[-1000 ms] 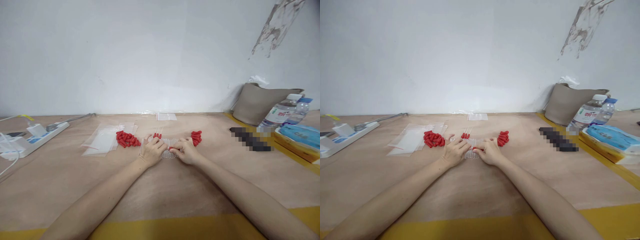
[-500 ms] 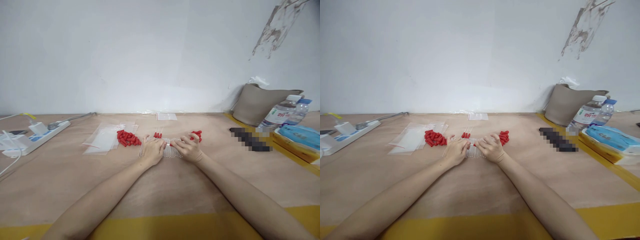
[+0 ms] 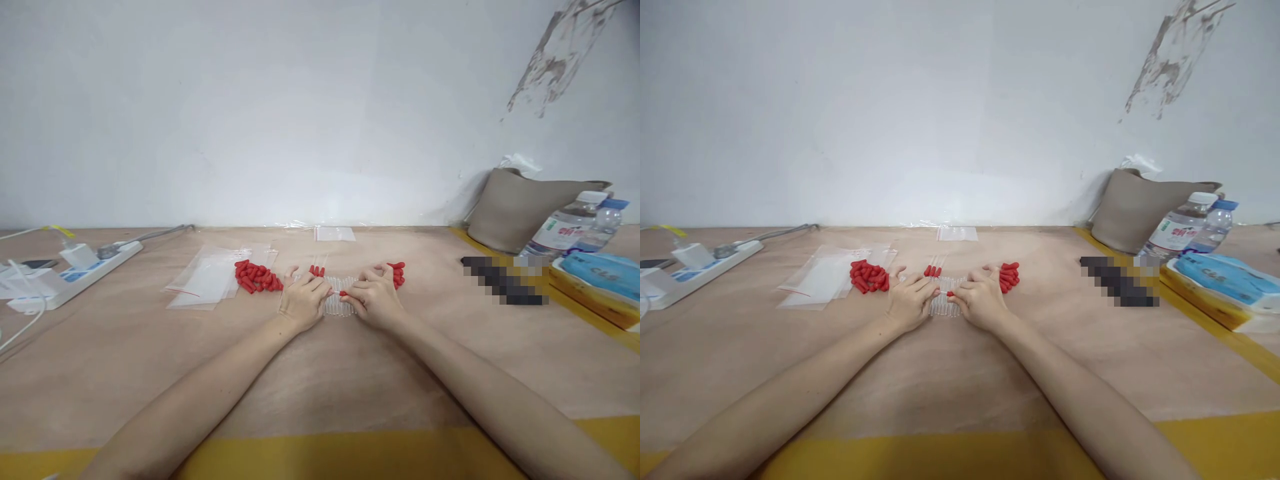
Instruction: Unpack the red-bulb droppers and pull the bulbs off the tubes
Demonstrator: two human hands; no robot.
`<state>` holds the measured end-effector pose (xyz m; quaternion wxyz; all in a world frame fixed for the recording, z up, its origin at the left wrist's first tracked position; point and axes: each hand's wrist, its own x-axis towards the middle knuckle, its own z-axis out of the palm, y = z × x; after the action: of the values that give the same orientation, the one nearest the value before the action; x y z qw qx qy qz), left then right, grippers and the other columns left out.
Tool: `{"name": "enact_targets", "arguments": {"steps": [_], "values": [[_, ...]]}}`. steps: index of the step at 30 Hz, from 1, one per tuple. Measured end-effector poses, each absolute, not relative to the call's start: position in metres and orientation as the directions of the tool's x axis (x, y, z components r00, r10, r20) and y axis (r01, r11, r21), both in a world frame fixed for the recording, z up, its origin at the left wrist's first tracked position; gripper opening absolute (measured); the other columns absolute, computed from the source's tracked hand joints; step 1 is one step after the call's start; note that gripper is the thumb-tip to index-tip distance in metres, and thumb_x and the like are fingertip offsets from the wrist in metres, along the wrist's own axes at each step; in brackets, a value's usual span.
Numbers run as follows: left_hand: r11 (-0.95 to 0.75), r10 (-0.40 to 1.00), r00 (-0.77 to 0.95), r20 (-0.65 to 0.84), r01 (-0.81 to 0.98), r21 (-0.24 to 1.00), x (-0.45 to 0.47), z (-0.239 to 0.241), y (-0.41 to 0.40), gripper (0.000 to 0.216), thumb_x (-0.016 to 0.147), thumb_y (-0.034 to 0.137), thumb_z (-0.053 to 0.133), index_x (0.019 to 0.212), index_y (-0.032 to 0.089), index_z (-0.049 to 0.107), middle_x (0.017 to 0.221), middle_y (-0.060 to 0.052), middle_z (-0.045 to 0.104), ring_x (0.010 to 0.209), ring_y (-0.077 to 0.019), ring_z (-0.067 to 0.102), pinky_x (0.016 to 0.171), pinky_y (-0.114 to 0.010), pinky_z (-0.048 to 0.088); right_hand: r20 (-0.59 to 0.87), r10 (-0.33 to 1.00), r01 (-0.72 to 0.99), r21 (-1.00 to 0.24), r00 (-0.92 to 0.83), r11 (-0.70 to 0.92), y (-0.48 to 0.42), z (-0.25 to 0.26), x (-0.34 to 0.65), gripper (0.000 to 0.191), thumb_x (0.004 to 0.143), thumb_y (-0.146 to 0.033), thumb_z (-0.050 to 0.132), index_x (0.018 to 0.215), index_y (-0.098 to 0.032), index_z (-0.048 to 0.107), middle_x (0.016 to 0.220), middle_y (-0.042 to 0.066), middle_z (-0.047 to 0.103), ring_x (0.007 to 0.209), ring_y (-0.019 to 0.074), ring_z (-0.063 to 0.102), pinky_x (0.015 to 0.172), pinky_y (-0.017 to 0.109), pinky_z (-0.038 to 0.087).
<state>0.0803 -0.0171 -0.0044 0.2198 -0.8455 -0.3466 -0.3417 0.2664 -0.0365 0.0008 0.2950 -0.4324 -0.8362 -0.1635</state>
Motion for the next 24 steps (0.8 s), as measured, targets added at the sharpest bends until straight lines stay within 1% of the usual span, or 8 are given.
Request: {"name": "enact_targets", "arguments": {"steps": [4, 7, 10, 12, 14, 18, 21, 24], "values": [[-0.660, 0.531, 0.487, 0.693, 0.751, -0.022, 0.081, -0.003, -0.021, 0.026, 0.087, 0.024, 0.039, 0.066, 0.020, 0.054, 0.065, 0.002, 0.064, 0.068, -0.0145, 0.053, 0.092, -0.046, 0.020, 0.702, 0.486, 0.809, 0.225, -0.521, 0.543, -0.037, -0.002, 0.275, 0.025, 0.088, -0.024, 0.040, 0.077, -0.026, 0.063, 0.062, -0.003, 0.062, 0.072, 0.0125, 0.047, 0.086, 0.039, 0.014], [-0.619, 0.597, 0.423, 0.681, 0.784, 0.055, 0.074, -0.001, -0.017, 0.033, 0.089, 0.026, 0.036, 0.062, 0.020, 0.054, 0.057, 0.003, 0.061, 0.062, -0.0137, 0.053, 0.089, -0.044, 0.024, 0.756, 0.457, 0.833, 0.206, -0.469, 0.513, -0.033, -0.006, 0.289, 0.022, 0.087, -0.022, 0.043, 0.081, -0.030, 0.063, 0.071, -0.004, 0.065, 0.074, 0.0123, 0.050, 0.083, 0.037, 0.019], [-0.588, 0.637, 0.378, 0.672, 0.802, 0.106, 0.067, 0.000, -0.011, 0.034, 0.090, 0.027, 0.034, 0.067, 0.020, 0.058, 0.061, 0.002, 0.061, 0.061, -0.0142, 0.054, 0.076, -0.036, 0.033, 0.831, 0.509, 0.881, -0.050, -0.225, 0.471, -0.024, -0.007, 0.304, 0.018, 0.084, -0.032, 0.049, 0.079, -0.027, 0.065, 0.076, 0.000, 0.064, 0.073, 0.0142, 0.053, 0.078, 0.036, 0.028], [-0.596, 0.650, 0.407, 0.642, 0.797, 0.097, 0.068, 0.000, -0.008, 0.030, 0.089, 0.026, 0.033, 0.080, 0.020, 0.060, 0.071, -0.001, 0.061, 0.066, -0.0155, 0.054, 0.065, -0.030, 0.036, 0.823, 0.567, 0.838, -0.281, -0.040, 0.468, -0.017, -0.006, 0.314, 0.021, 0.082, -0.035, 0.050, 0.082, -0.023, 0.067, 0.081, 0.004, 0.061, 0.072, 0.0146, 0.054, 0.071, 0.033, 0.036], [-0.606, 0.666, 0.457, 0.589, 0.792, 0.071, 0.073, 0.000, -0.008, 0.027, 0.087, 0.019, 0.033, 0.098, 0.020, 0.057, 0.084, -0.005, 0.058, 0.072, -0.0167, 0.054, 0.060, -0.027, 0.037, 0.780, 0.619, 0.780, -0.444, 0.094, 0.441, -0.010, -0.005, 0.325, 0.025, 0.081, -0.035, 0.049, 0.087, -0.019, 0.067, 0.083, 0.006, 0.055, 0.070, 0.0143, 0.054, 0.063, 0.029, 0.041], [-0.662, 0.665, 0.551, 0.505, 0.747, 0.056, 0.090, -0.001, -0.009, 0.043, 0.076, 0.005, 0.037, 0.118, 0.016, 0.045, 0.099, -0.008, 0.050, 0.081, -0.0171, 0.050, 0.067, -0.028, 0.042, 0.701, 0.675, 0.772, -0.554, 0.230, 0.312, 0.001, -0.004, 0.351, 0.030, 0.076, -0.032, 0.049, 0.098, -0.016, 0.064, 0.080, 0.005, 0.051, 0.063, 0.0135, 0.051, 0.060, 0.030, 0.044], [-0.718, 0.633, 0.594, 0.497, 0.690, 0.090, 0.102, -0.001, -0.008, 0.038, 0.077, 0.002, 0.037, 0.111, 0.014, 0.048, 0.094, -0.008, 0.049, 0.086, -0.0171, 0.049, 0.075, -0.029, 0.043, 0.607, 0.727, 0.681, -0.681, 0.319, 0.270, 0.009, -0.009, 0.369, 0.036, 0.070, -0.031, 0.054, 0.102, -0.015, 0.057, 0.077, 0.004, 0.053, 0.058, 0.0120, 0.050, 0.059, 0.030, 0.046], [-0.735, 0.620, 0.608, 0.497, 0.672, 0.095, 0.112, -0.001, -0.008, 0.024, 0.078, 0.004, 0.038, 0.094, 0.011, 0.055, 0.088, -0.008, 0.051, 0.084, -0.0176, 0.049, 0.077, -0.029, 0.043, 0.521, 0.766, 0.576, -0.779, 0.377, 0.247, 0.015, -0.017, 0.382, 0.032, 0.066, -0.034, 0.059, 0.091, -0.014, 0.055, 0.071, 0.002, 0.054, 0.058, 0.0124, 0.051, 0.059, 0.030, 0.046]]}}
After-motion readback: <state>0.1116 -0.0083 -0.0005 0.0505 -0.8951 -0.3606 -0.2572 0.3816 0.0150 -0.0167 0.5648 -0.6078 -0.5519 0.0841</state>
